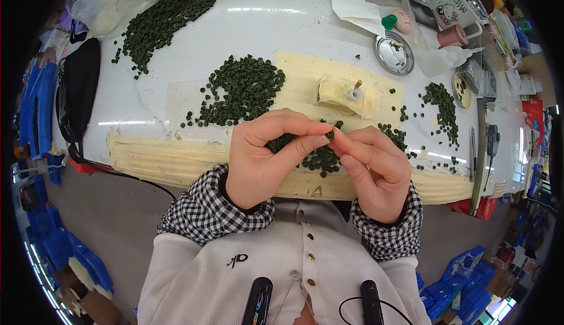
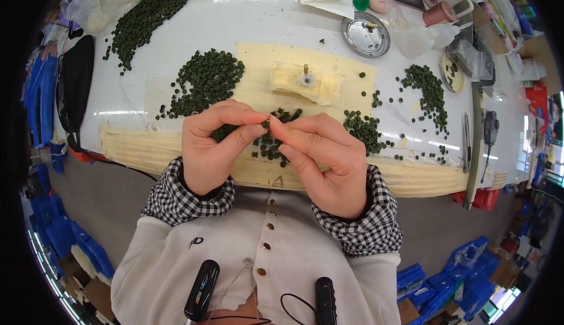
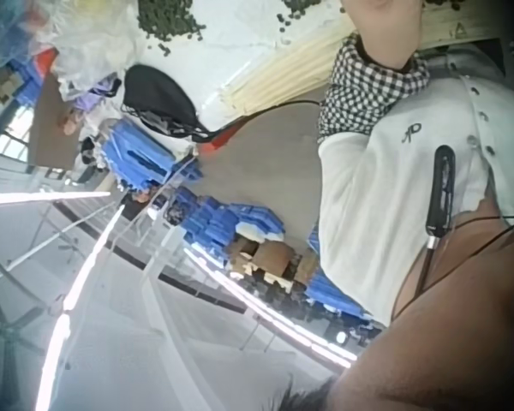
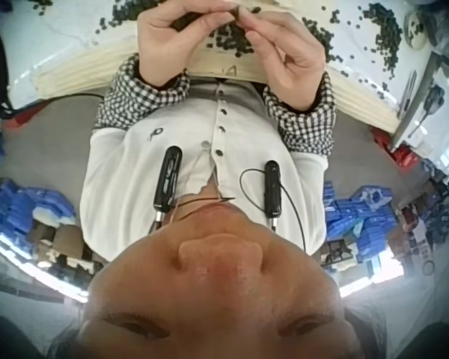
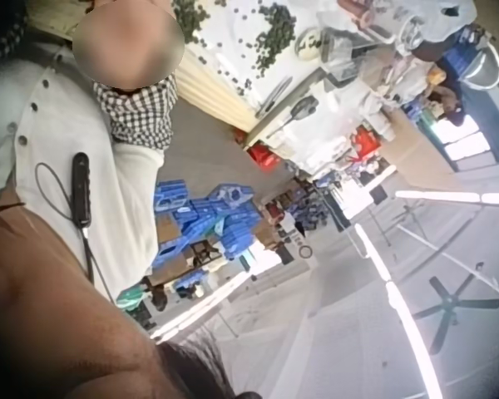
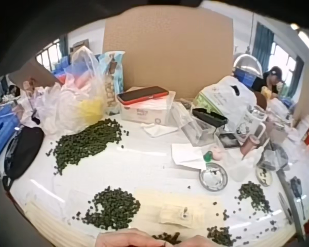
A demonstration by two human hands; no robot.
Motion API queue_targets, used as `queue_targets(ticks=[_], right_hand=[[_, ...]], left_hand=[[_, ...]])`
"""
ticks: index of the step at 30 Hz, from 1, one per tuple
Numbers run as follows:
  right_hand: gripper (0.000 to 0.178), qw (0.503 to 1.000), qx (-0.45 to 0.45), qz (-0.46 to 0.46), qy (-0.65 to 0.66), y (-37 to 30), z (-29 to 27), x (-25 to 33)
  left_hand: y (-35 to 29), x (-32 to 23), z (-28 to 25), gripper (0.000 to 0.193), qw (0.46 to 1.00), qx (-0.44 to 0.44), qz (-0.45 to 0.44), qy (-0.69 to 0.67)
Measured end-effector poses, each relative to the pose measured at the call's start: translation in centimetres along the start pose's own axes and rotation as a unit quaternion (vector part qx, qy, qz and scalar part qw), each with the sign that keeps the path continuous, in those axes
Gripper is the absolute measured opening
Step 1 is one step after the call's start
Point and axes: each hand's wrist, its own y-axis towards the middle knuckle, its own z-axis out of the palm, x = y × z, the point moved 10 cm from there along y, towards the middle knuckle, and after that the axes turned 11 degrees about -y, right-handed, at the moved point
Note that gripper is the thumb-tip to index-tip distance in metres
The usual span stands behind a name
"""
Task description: The person is picking up small green plastic components and carefully placing them onto a white plastic assembly fixture on a workbench.
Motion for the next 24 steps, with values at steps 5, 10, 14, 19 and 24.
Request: queue_targets(ticks=[5, 10, 14, 19, 24], right_hand=[[0.029, 1.000, 0.001, 0.009, 0.022, -0.11, 0.17, -0.39], [0.031, 1.000, 0.008, -0.008, 0.022, -0.02, 0.17, -0.24], [0.031, 0.999, 0.008, -0.023, 0.024, -0.20, 0.22, -0.19], [0.031, 0.999, 0.012, -0.026, 0.024, -0.15, 0.28, -0.10], [0.031, 0.999, 0.009, -0.028, 0.024, -0.28, 0.35, -0.14]], left_hand=[[-0.02, -0.09, -0.05, 0.015, 1.000, 0.004, 0.006, 0.006], [-0.06, 0.12, -0.12, 0.014, 1.000, 0.003, 0.001, 0.000], [-0.16, 0.23, -0.07, 0.014, 1.000, 0.002, -0.003, -0.002], [-0.05, 0.23, -0.07, 0.013, 1.000, 0.002, 0.002, -0.003], [-0.05, 0.10, -0.05, 0.014, 1.000, -0.004, 0.006, -0.005]])
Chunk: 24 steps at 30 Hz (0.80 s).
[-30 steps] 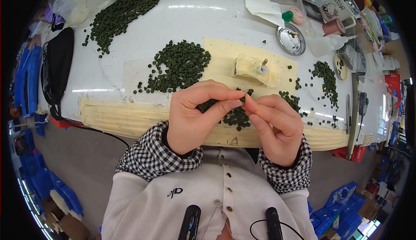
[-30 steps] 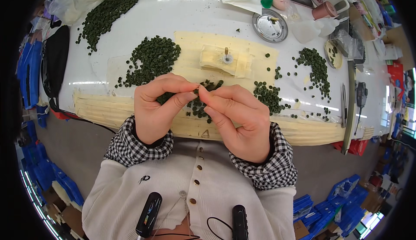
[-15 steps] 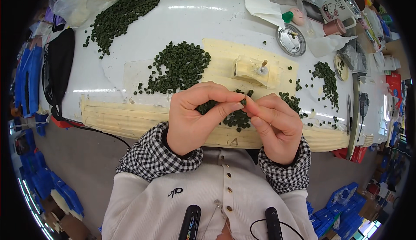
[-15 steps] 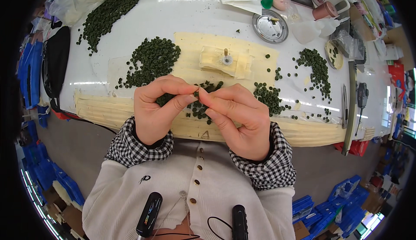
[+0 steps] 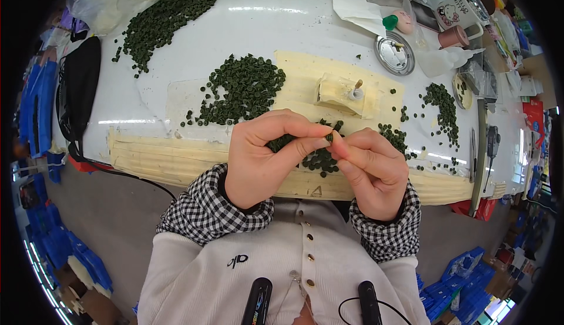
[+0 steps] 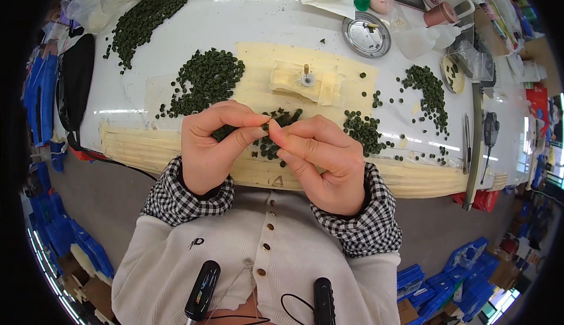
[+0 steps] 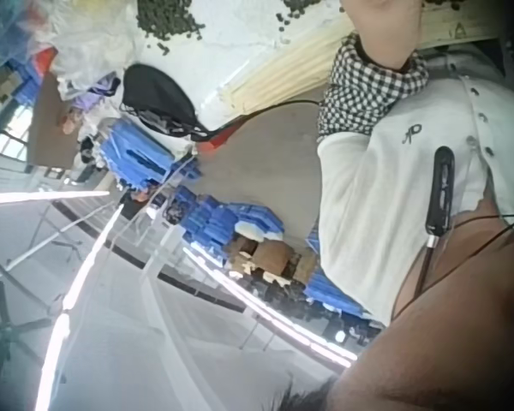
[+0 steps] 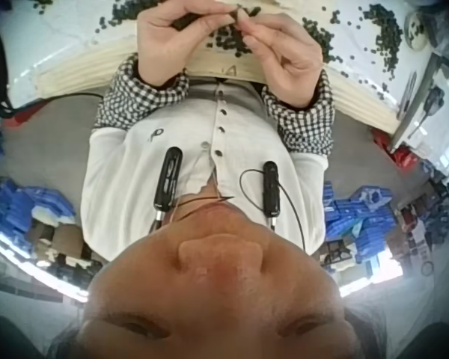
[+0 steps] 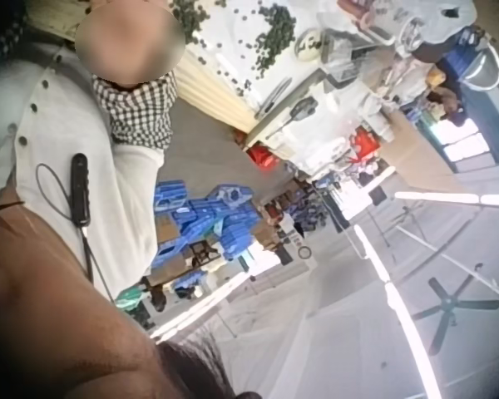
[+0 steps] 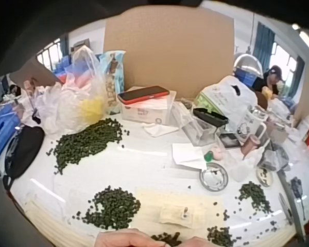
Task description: The person is picking up small green plastic components and carefully placing them onto a white plastic assembly fixture on a workbench.
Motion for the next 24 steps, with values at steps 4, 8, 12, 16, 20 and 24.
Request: queue_targets(ticks=[4, 8, 12, 16, 20, 24], right_hand=[[0.031, 1.000, -0.002, 0.005, 0.008, -0.04, -0.07, -0.11], [0.031, 1.000, -0.010, 0.014, 0.004, -0.02, -0.12, -0.09], [0.032, 1.000, -0.007, 0.017, 0.005, 0.02, -0.11, -0.25], [0.031, 1.000, -0.008, 0.020, 0.007, 0.01, -0.13, -0.31], [0.031, 1.000, -0.007, 0.027, 0.009, 0.00, -0.09, -0.36], [0.031, 0.999, -0.009, 0.030, 0.008, -0.07, -0.10, -0.44]], left_hand=[[0.01, -0.15, 0.03, 0.014, 1.000, 0.004, 0.006, 0.003], [0.06, -0.48, 0.02, 0.013, 1.000, 0.001, 0.019, 0.016], [0.05, -0.50, -0.03, 0.015, 1.000, 0.010, 0.012, 0.023], [0.04, -0.46, 0.01, 0.016, 1.000, 0.017, 0.006, 0.020], [0.03, -0.55, 0.02, 0.016, 1.000, 0.014, 0.006, 0.022], [0.04, -0.60, 0.04, 0.014, 1.000, 0.005, 0.010, 0.024]])
